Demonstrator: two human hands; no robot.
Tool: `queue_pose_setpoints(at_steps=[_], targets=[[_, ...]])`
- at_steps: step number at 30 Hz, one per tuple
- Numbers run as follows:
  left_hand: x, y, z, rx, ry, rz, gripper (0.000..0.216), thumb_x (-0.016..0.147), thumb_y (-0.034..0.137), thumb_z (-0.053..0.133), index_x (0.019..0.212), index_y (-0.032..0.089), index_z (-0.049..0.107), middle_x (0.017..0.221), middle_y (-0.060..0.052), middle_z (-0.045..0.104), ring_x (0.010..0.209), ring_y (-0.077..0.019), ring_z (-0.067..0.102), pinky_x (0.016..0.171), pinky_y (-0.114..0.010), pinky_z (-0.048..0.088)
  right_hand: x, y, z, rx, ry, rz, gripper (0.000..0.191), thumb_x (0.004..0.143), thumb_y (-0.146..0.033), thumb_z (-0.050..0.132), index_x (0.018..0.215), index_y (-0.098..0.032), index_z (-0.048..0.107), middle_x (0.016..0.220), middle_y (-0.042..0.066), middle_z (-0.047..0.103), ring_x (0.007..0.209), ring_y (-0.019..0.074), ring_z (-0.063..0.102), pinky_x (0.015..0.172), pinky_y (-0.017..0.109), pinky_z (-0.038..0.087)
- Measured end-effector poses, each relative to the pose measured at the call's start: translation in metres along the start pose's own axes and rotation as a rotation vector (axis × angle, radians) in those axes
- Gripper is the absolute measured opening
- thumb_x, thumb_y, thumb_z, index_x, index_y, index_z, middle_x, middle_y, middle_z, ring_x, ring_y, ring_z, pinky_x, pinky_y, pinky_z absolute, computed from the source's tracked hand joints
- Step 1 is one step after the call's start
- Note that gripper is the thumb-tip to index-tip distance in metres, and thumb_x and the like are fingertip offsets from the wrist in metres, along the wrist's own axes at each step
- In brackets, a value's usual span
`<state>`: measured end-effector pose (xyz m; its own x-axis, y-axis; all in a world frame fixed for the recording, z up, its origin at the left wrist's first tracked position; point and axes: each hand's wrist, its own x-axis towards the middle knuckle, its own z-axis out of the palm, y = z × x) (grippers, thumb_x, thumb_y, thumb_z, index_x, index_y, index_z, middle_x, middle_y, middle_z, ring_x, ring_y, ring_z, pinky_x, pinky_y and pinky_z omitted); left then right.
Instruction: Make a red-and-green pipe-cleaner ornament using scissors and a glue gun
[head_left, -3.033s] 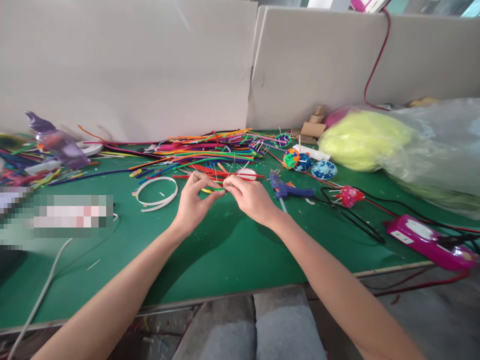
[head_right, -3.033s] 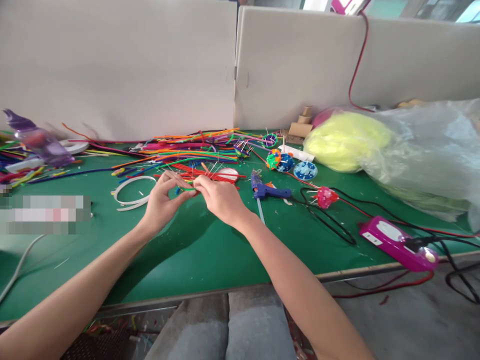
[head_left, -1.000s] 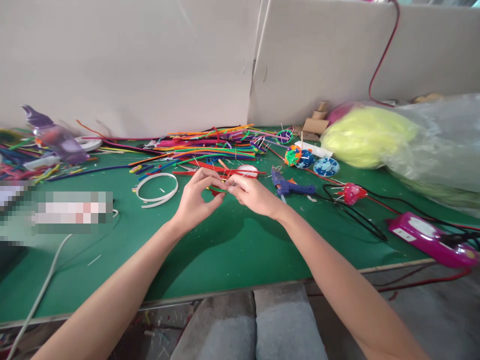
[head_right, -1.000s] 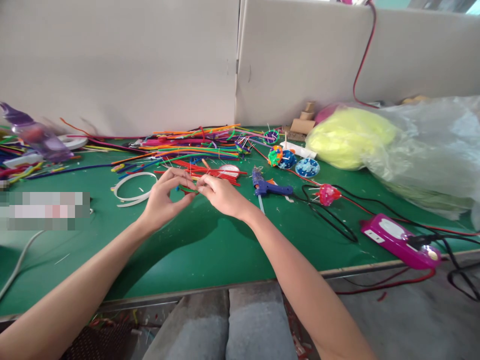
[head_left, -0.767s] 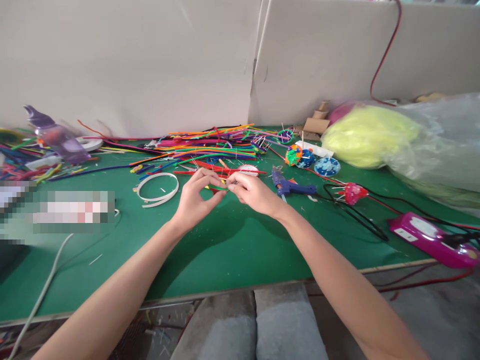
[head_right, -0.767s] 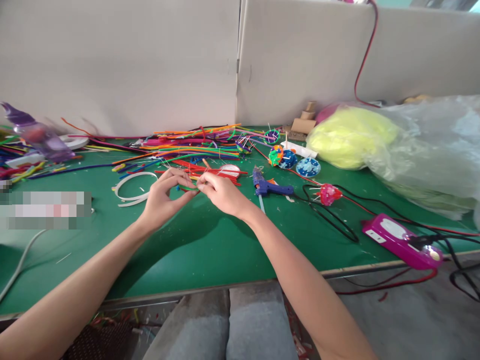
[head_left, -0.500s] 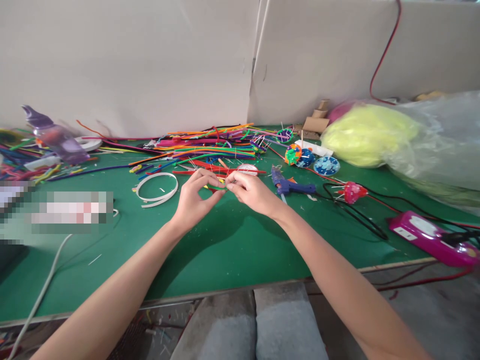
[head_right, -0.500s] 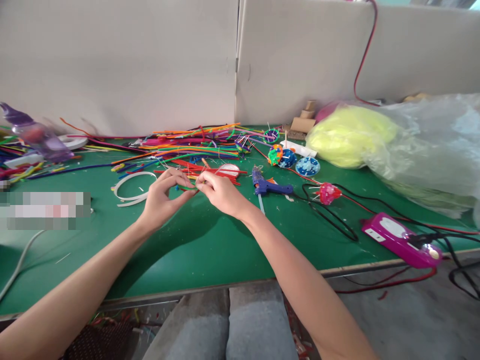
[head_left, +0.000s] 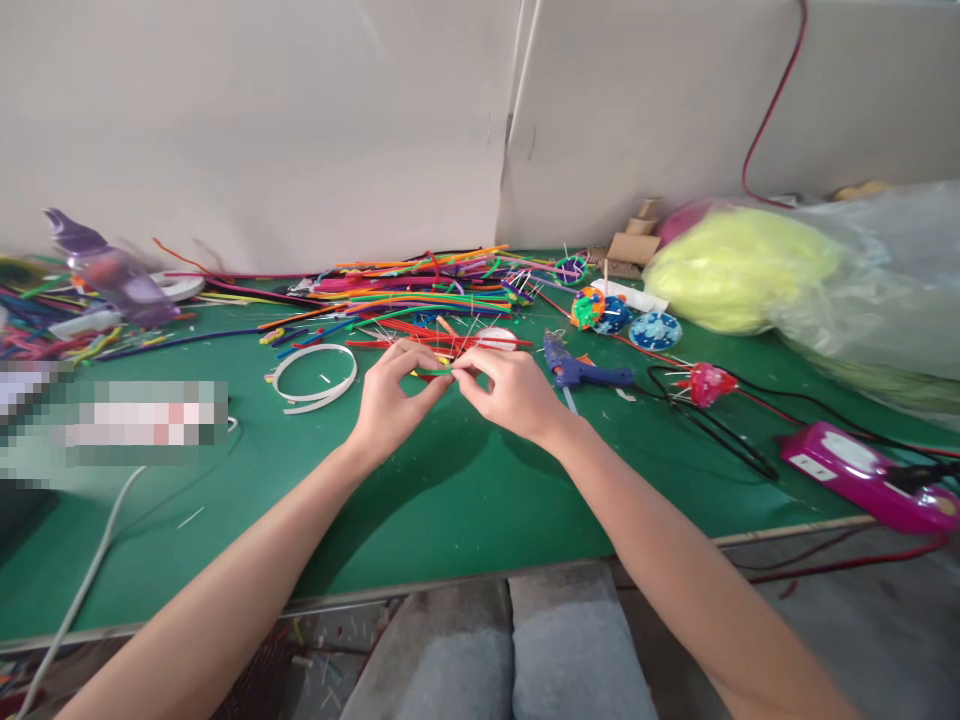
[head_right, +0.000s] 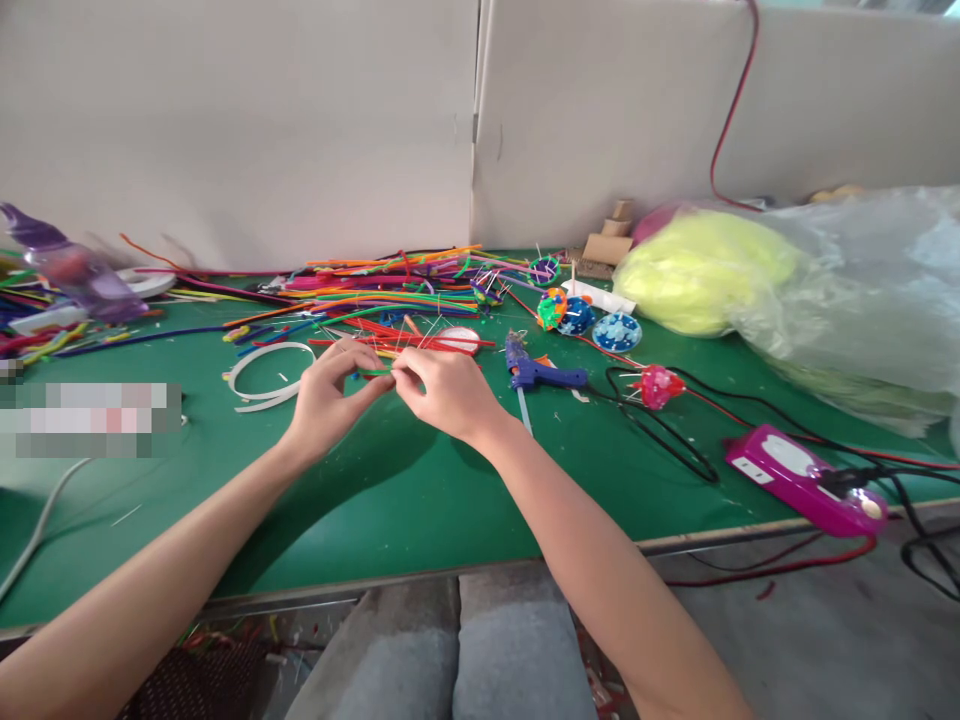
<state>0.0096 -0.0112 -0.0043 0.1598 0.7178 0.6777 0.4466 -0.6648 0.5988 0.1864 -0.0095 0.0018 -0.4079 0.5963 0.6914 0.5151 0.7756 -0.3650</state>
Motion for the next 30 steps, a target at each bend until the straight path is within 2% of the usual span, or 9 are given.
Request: queue_pose_setpoints(at_steps=[5,11,16,26,30], targets=[[0.000,0.001,0.000,0.006,-0.007,-0.002,0.009,0.075,0.016,0.069,0.073,0.020,0.062,0.084,-0.002,0.063,0.083,-0.0164,0.059,0.079,-0.033,0.049,0.000,0.000,0.003,0.005,0.038,-0.016,0.012,0.086,-0.015,0.051,0.076,-0.016,0.058,0.066,0.001,0.062,0.051,0.0090,0.045,0.055,0.023,0.036],[0.000,0.000,-0.001,0.037,-0.020,0.002,0.006,0.076,0.018,0.070,0.074,0.020,0.064,0.085,-0.003,0.065,0.085,-0.0174,0.060,0.080,-0.033,0.049,-0.001,0.005,0.006,-0.012,-0.019,-0.049,0.016,0.090,-0.015,0.044,0.083,-0.014,0.059,0.072,0.006,0.064,0.062,0.0139,0.054,0.059,0.026,0.037],[0.003,0.000,-0.004,0.059,-0.057,0.035,0.002,0.078,0.020,0.069,0.078,0.020,0.066,0.087,-0.004,0.065,0.087,-0.0179,0.061,0.082,-0.034,0.049,0.001,0.005,0.001,0.097,-0.092,0.054,0.019,0.094,-0.017,0.042,0.086,-0.015,0.059,0.076,0.005,0.066,0.068,0.0153,0.059,0.064,0.026,0.040],[0.003,0.002,-0.007,0.038,-0.121,0.088,0.003,0.079,0.021,0.069,0.080,0.020,0.067,0.089,-0.004,0.066,0.088,-0.0180,0.061,0.083,-0.035,0.049,0.005,0.001,-0.006,0.213,-0.186,0.220,0.022,0.094,-0.018,0.047,0.078,-0.017,0.061,0.057,-0.002,0.061,0.061,0.0130,0.059,0.068,0.026,0.042],[0.004,0.000,-0.007,-0.015,-0.107,0.024,0.003,0.079,0.022,0.069,0.080,0.020,0.067,0.089,-0.004,0.065,0.089,-0.0182,0.060,0.083,-0.035,0.048,0.005,0.000,-0.005,0.230,-0.138,0.236,0.022,0.095,-0.021,0.047,0.082,-0.017,0.064,0.057,-0.002,0.061,0.059,0.0124,0.060,0.065,0.025,0.043]])
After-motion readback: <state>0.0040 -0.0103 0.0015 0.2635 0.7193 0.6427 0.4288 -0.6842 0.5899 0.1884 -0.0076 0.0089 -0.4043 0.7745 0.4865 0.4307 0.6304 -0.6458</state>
